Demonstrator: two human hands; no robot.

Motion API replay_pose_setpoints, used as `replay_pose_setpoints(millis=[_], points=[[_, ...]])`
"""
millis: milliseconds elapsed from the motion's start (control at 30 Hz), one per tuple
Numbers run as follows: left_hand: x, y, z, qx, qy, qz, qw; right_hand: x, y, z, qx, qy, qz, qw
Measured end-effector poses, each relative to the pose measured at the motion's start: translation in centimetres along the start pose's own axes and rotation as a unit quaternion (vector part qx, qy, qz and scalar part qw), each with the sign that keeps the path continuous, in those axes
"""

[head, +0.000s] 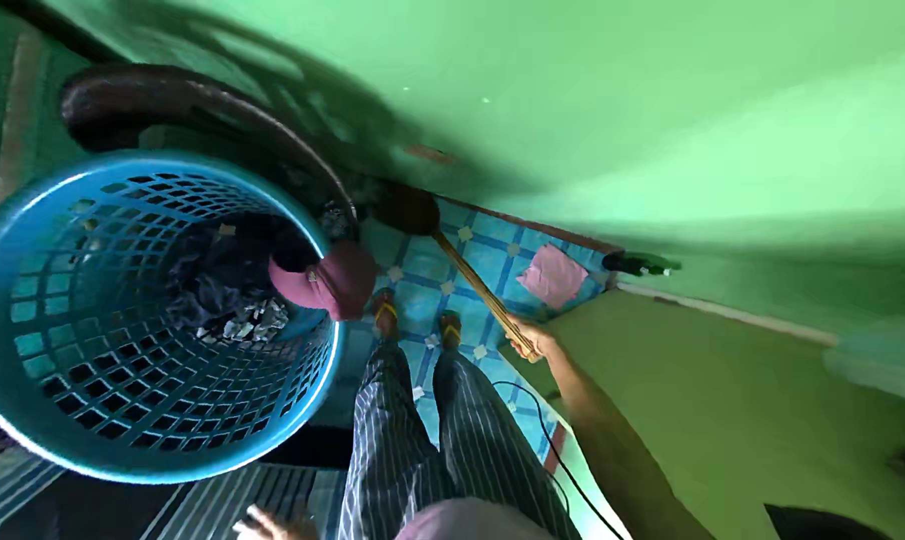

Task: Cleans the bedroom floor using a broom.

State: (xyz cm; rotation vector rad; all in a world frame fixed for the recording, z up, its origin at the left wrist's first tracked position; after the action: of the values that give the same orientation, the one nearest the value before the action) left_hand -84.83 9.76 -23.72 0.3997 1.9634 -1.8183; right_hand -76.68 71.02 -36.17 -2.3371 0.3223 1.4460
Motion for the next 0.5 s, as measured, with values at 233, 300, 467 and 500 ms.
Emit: replay_pose_setpoints(millis=[233,300,467,500], points=[[8.1,1.3,-14.1,-0.140,0.186,0.206,0.951,2.2,1.0,-19.6,0.119,0.037,0.112,0.986],[10.1,0.6,-17.0,-0.094,0.218,0.280,0.930,0.5,2.4,-24.7,0.176,0.067,0.131,0.973],[12.6,-1.7,-23.4,0.043,0.327,0.317,0.889,-7.2,3.7,-34.7,0.219,0.108,0.153,0.958],[12.8,-1.8,-24.6,0.052,0.339,0.323,0.882,-8.3,3.6,-35.5,0.226,0.099,0.160,0.956]])
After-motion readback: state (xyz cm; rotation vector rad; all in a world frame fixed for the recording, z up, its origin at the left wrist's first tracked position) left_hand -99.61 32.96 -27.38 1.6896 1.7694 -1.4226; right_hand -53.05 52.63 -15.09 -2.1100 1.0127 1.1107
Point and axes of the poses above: each hand's wrist, its own x-axis towards the middle knuckle, its own y-axis out of the palm, z = x × y, the point moved 6 cm from there along x, towards the middle knuckle, and after that the axes turned 14 degrees about y, right-handed, at the moved point
